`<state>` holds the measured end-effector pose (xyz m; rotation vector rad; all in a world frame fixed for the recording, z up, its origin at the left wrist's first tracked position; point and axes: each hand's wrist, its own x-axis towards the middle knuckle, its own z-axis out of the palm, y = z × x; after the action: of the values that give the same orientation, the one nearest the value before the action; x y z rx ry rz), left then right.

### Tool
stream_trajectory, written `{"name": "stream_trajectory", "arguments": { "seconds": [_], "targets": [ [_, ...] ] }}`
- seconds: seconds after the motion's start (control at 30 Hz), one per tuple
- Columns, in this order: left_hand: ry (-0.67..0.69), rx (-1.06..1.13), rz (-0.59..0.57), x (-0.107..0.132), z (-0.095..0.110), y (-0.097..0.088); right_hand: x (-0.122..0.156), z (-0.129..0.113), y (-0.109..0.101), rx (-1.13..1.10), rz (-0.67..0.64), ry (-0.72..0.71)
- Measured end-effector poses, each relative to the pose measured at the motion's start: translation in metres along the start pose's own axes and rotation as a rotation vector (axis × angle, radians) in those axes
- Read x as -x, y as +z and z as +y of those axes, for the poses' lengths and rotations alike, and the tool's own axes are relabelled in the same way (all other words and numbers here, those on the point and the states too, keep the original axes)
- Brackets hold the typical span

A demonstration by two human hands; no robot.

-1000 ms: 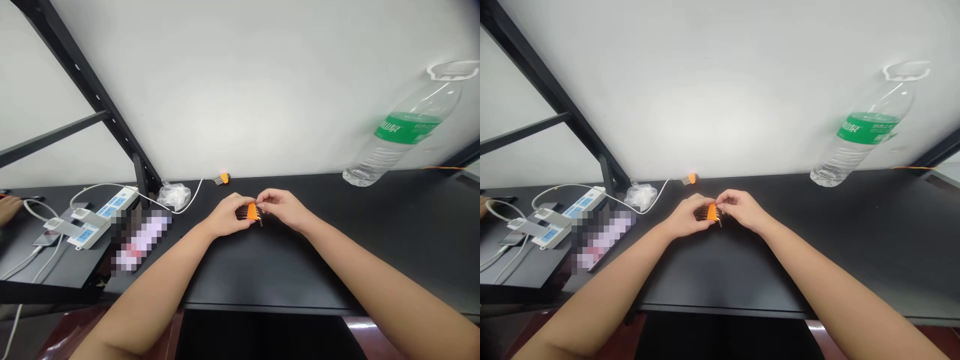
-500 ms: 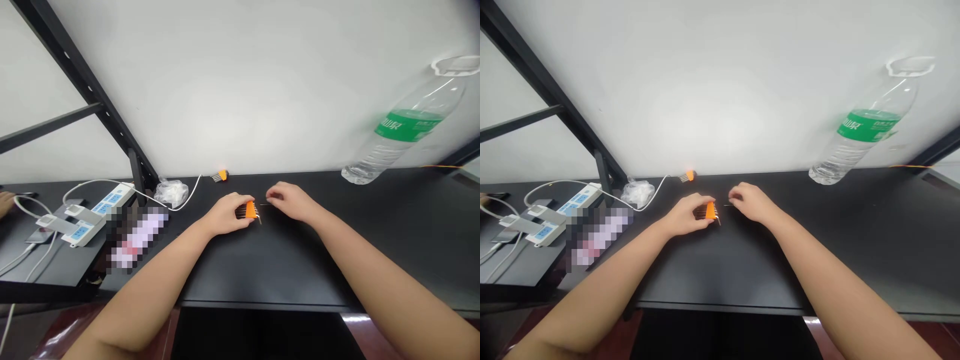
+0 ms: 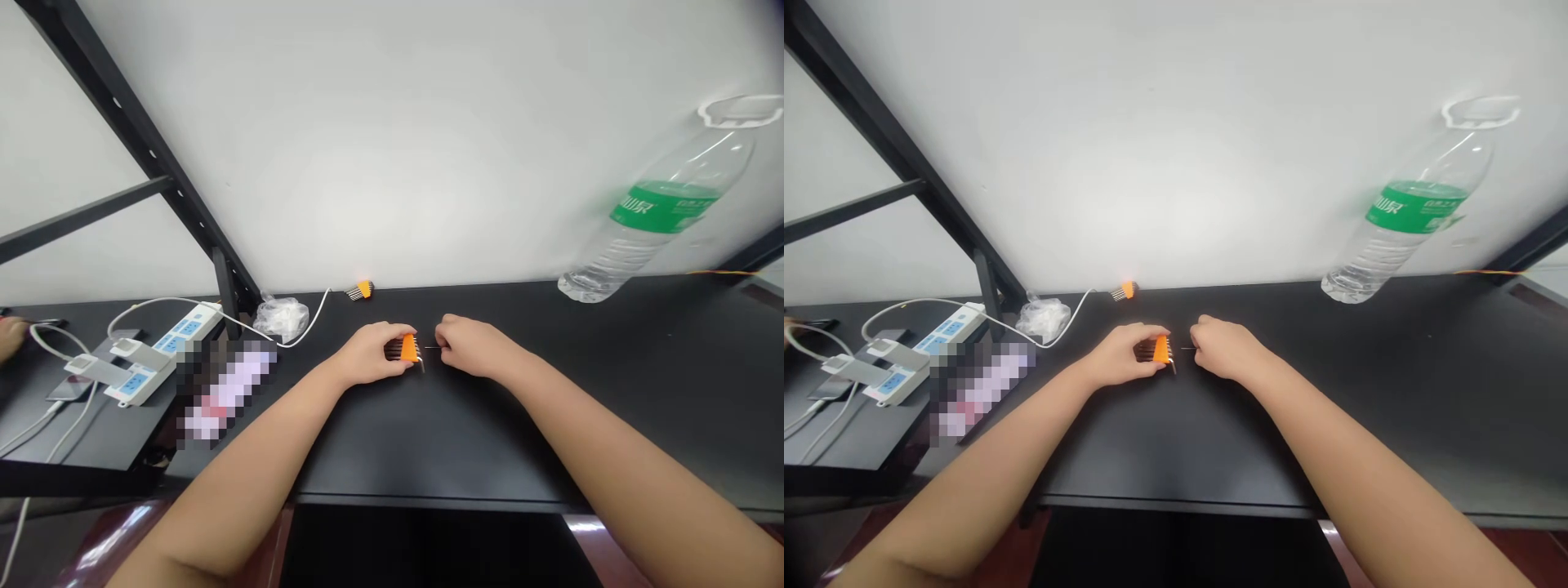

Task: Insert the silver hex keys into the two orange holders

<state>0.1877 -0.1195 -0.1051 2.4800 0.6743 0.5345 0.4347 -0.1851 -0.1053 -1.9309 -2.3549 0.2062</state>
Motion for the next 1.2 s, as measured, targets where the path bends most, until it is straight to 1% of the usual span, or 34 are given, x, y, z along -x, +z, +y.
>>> {"name": "stream_trajectory", "arguments": {
  "seconds": [0.13, 0.27, 0.43, 0.5, 0.57, 0.63, 0.73, 0.8, 0.93, 1.2],
  "targets": [
    [-0.003, 0.026, -0.004, 0.0, 0.001, 0.0, 0.002, -0.003, -0.001, 0.003, -0.029, -0.036],
    [-0.01, 0.082, -0.019, 0.0, 0.002, -0.001, 0.004, -0.007, -0.003, -0.025, -0.036, -0.014],
    [-0.028, 0.12, -0.021, 0.0, 0.003, -0.002, 0.006, -0.007, -0.008, 0.016, -0.138, -0.024],
    [-0.038, 0.144, -0.022, 0.0, 0.003, -0.002, 0.007, -0.006, -0.01, 0.025, -0.143, -0.028],
    [-0.054, 0.178, -0.023, 0.0, 0.004, -0.001, 0.007, -0.006, -0.012, -0.027, -0.095, -0.034],
    [-0.07, 0.205, -0.026, 0.001, 0.006, -0.002, 0.007, -0.006, -0.014, -0.133, -0.008, -0.062],
    [-0.077, 0.218, -0.041, 0.001, 0.007, -0.003, 0.006, -0.007, -0.016, -0.269, 0.132, -0.138],
    [-0.07, 0.212, -0.042, 0.001, 0.007, -0.003, 0.006, -0.007, -0.017, -0.307, 0.186, -0.191],
    [-0.07, 0.185, -0.028, 0.001, 0.006, -0.002, 0.007, -0.007, -0.015, -0.324, 0.21, -0.256],
    [-0.055, 0.161, 0.003, 0.001, 0.005, -0.001, 0.007, -0.004, -0.014, -0.279, 0.243, -0.29]
  ]
}}
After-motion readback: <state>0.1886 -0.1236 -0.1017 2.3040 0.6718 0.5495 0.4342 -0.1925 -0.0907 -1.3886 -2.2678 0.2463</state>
